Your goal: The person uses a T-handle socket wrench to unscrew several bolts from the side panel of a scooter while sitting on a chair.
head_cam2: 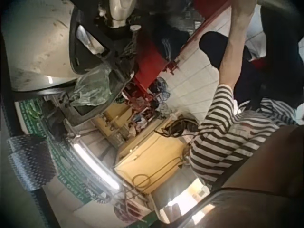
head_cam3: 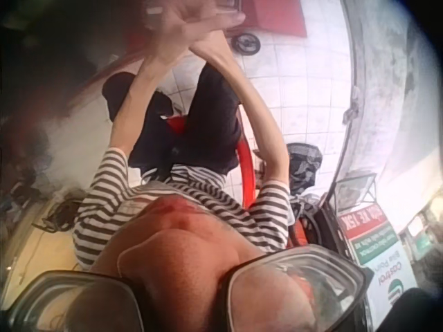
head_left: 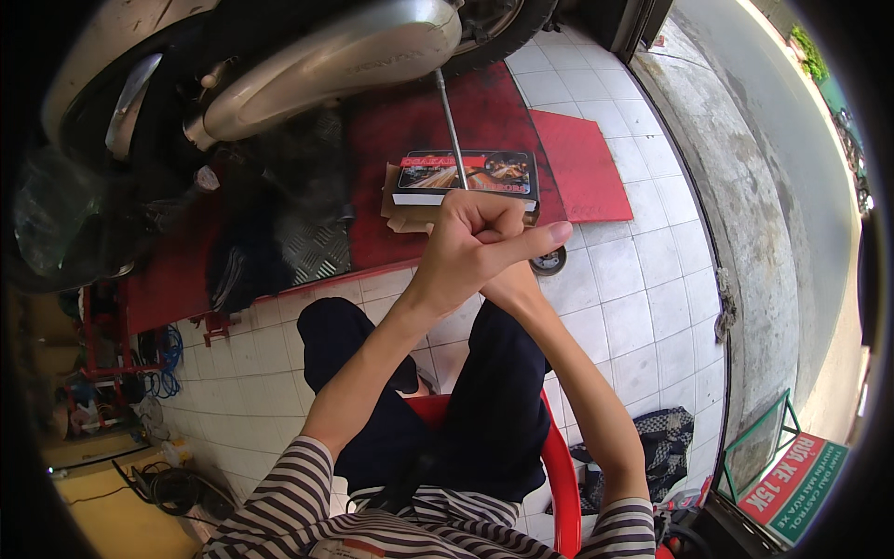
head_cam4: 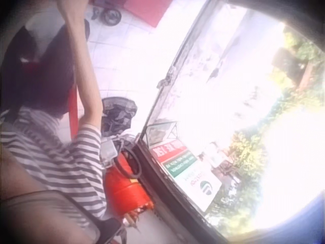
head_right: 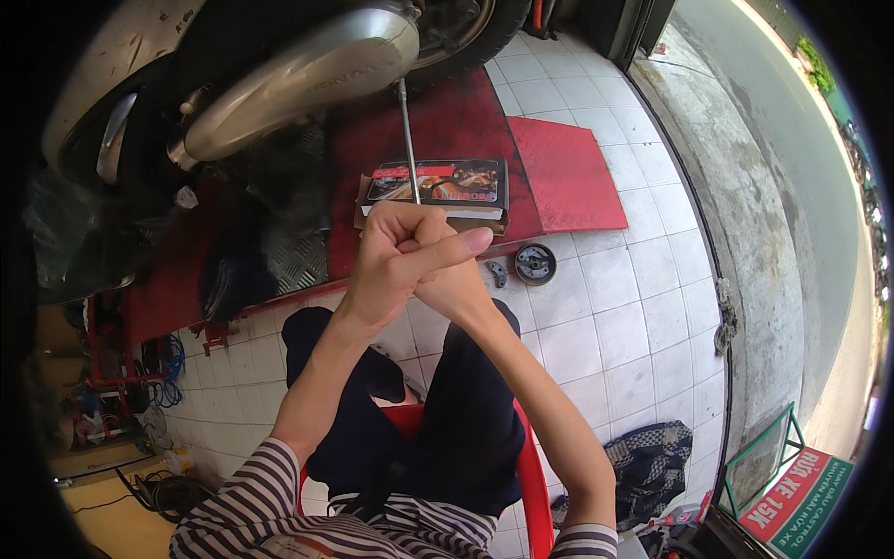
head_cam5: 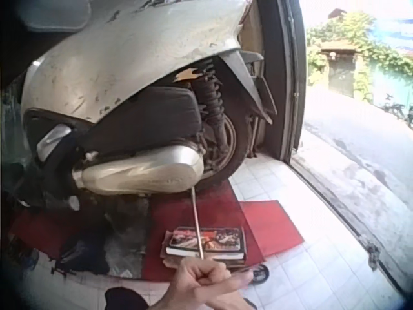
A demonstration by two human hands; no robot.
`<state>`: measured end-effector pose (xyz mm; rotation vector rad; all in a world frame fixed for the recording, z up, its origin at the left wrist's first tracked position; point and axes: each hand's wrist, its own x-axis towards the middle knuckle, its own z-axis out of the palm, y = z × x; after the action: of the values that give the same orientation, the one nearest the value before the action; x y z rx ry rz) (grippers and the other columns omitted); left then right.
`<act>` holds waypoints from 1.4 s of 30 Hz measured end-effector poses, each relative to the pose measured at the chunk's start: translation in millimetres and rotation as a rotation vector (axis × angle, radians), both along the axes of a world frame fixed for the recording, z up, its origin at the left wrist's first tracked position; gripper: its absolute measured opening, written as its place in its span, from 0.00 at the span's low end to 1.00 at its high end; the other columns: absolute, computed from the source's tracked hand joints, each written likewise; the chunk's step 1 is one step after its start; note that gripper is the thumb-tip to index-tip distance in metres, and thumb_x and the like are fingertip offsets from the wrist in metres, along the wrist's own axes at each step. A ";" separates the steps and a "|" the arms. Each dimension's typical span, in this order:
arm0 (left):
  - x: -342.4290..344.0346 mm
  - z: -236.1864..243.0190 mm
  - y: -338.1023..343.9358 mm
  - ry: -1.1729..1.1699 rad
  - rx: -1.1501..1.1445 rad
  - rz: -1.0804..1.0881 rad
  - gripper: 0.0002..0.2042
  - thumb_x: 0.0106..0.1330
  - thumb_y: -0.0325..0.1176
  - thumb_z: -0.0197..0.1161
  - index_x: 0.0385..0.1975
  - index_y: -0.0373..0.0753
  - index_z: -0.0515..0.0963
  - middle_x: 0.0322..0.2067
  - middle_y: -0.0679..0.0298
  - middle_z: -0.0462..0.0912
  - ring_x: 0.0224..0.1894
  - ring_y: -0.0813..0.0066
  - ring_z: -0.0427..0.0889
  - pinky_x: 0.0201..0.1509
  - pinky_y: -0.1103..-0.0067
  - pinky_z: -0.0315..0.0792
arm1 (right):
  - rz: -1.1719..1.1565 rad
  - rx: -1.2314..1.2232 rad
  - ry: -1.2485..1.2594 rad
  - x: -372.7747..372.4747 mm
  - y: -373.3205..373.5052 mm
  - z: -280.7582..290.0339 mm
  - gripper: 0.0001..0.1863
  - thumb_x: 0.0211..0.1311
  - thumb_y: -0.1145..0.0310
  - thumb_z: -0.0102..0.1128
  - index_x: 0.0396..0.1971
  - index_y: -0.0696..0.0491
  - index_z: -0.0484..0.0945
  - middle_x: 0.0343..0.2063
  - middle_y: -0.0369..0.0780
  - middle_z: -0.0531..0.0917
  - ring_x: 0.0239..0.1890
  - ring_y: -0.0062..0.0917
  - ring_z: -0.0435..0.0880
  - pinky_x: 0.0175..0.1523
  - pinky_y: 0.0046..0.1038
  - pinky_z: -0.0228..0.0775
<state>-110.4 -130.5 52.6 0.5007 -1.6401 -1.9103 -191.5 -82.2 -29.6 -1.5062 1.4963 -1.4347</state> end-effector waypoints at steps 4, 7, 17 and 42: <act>-1.9 -4.0 -3.6 -0.011 -0.045 -0.005 0.30 0.60 0.33 0.72 0.08 0.43 0.53 0.11 0.78 0.51 0.17 0.90 0.48 0.21 0.80 0.41 | 0.189 0.141 -0.053 -12.8 0.7 -14.3 0.10 0.56 0.74 0.58 0.33 0.60 0.68 0.21 0.53 0.77 0.27 0.54 0.75 0.31 0.45 0.68; -3.7 -4.4 -4.1 -0.008 -0.049 -0.069 0.30 0.62 0.33 0.70 0.08 0.41 0.54 0.10 0.77 0.50 0.17 0.88 0.47 0.21 0.79 0.42 | 0.293 0.232 -0.068 -26.1 2.0 -19.9 0.09 0.55 0.72 0.58 0.30 0.60 0.69 0.20 0.53 0.77 0.26 0.53 0.74 0.30 0.44 0.68; -4.7 -19.8 -16.9 0.097 -0.299 -0.205 0.28 0.57 0.23 0.73 0.06 0.43 0.57 0.06 0.71 0.57 0.08 0.82 0.56 0.16 0.79 0.47 | 0.577 0.340 -0.043 -36.5 -5.8 -33.2 0.12 0.54 0.67 0.60 0.21 0.60 0.71 0.18 0.53 0.76 0.24 0.51 0.72 0.30 0.41 0.65; 0.7 -48.2 -36.2 0.522 -0.280 -0.516 0.21 0.51 0.08 0.68 0.12 0.37 0.62 0.12 0.63 0.64 0.10 0.72 0.68 0.12 0.77 0.58 | 0.574 0.314 0.087 -38.4 -14.1 -13.7 0.17 0.62 0.63 0.59 0.19 0.60 0.78 0.15 0.54 0.76 0.23 0.52 0.77 0.32 0.46 0.72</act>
<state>-109.6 -166.7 4.3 -0.5444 -1.7255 -1.8779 -229.8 -96.3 -43.2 -1.6301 1.1345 -0.7712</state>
